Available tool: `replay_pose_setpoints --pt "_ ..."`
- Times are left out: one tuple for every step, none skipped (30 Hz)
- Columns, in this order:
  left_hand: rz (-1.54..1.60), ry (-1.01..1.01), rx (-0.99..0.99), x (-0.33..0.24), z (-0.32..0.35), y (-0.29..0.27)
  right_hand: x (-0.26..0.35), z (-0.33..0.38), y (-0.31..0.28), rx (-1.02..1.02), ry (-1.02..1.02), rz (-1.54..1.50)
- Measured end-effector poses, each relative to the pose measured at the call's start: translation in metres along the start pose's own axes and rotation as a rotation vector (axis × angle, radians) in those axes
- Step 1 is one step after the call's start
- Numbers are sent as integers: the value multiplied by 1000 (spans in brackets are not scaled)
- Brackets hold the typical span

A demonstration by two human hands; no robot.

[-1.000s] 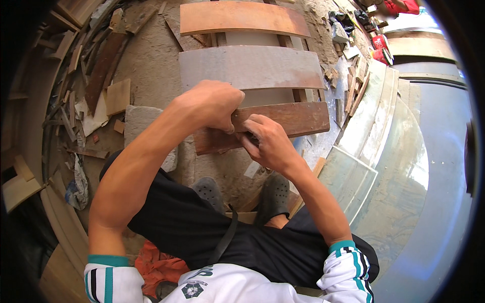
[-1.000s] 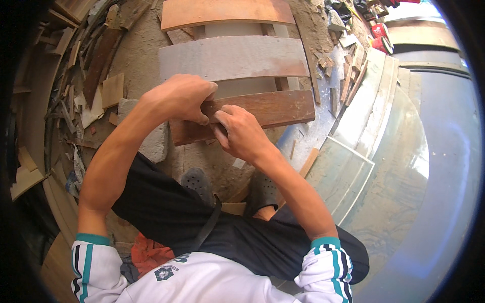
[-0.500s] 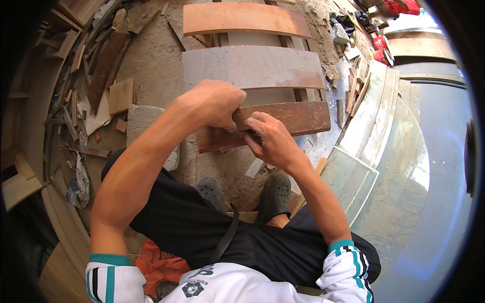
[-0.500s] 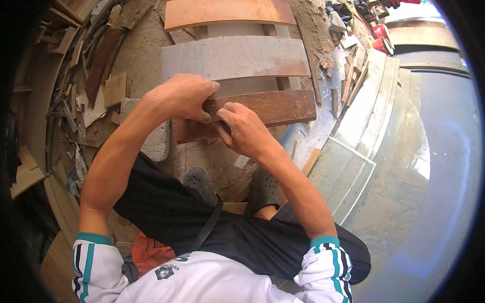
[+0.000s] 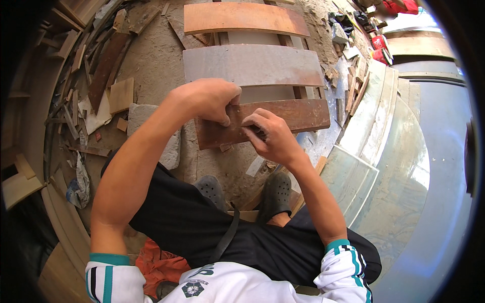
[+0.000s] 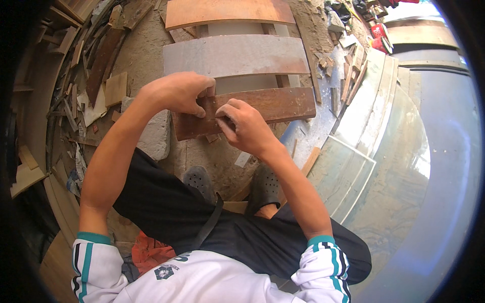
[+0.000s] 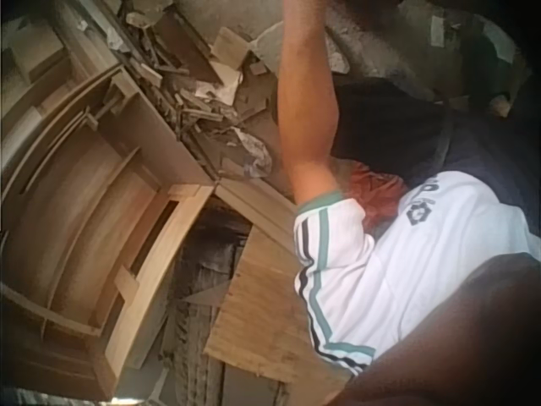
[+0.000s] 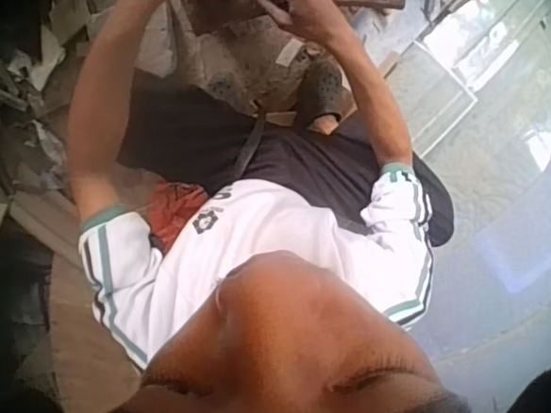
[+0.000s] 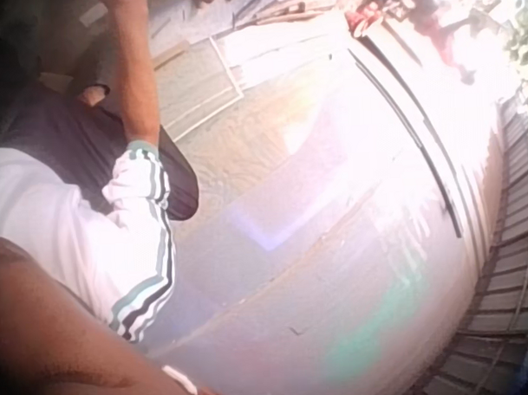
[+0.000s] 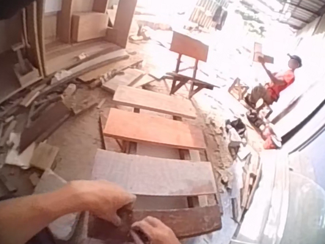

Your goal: The person sits on the floor and assembles a small wooden stool or pallet by hand. They align wooden slats, insert small wooden dowels into pre-drilled holes, and use a hammer to drive the dowels in to secure the pieces together.

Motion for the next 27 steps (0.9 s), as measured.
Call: replay_pose_setpoints --pt "8 0 5 2 0 0 2 0 1 -15 -23 11" --pt "17 0 9 4 1 1 2 0 1 -15 -31 22" --pt "24 -1 15 3 1 0 2 0 2 -16 -39 32" --pt "23 -14 25 3 1 0 3 0 2 -17 -47 41" --pt "22 -27 36 3 2 -1 2 0 2 -17 -46 43" --pt "22 -41 47 2 3 -1 2 0 2 -16 -44 43" --pt "23 -46 46 2 3 -1 1 0 3 -15 -42 43" --pt "24 -52 44 3 4 -1 1 0 3 -13 -44 46" --pt "24 -57 42 3 5 -2 1 0 3 -11 -47 50" --pt "21 -60 42 3 5 -2 1 0 3 -9 -50 54" --pt "18 -62 42 4 5 -2 2 0 3 -11 -58 61" --pt "14 -65 42 4 5 -2 2 0 4 -14 -66 67" --pt "17 -71 45 5 6 -2 2 0 4 -16 -75 74" --pt "19 -77 49 5 6 -2 3 -1 5 -13 -77 82" --pt "22 -84 53 4 6 -2 3 -1 5 -10 -80 89" --pt "24 -93 54 4 6 -2 4 -1 5 -8 -83 95" --pt "26 -102 55 2 7 -3 3 0 6 -4 -92 98" --pt "27 -114 55 1 9 -3 4 0 7 0 -103 99" --pt "28 -120 49 1 9 -2 4 0 8 3 -114 100" --pt "28 -125 44 3 10 -2 4 0 8 15 -111 106" --pt "32 -124 44 3 8 -1 1 0 7 29 -100 116" --pt "29 -128 45 4 8 -1 -1 0 6 43 -88 125" --pt "25 -131 48 4 8 -1 -2 0 5 38 -87 122" --pt "14 -133 51 2 8 -2 -3 2 3 27 -86 121" --pt "23 -119 48 2 7 -1 -4 3 0 15 -84 119" --pt "31 -105 46 4 6 0 -7 4 -3 10 -44 54" --pt "38 -90 48 3 6 0 -11 4 -7 2 -2 -12"
Point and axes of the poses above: each hand's wrist, its own z-axis away from the middle knuckle, its own y-axis out of the palm, x = y × z, the point moved 6 cm from there along -z, towards the middle knuckle, and after that the axes turned 8 degrees about z, right-handed, at the moved point
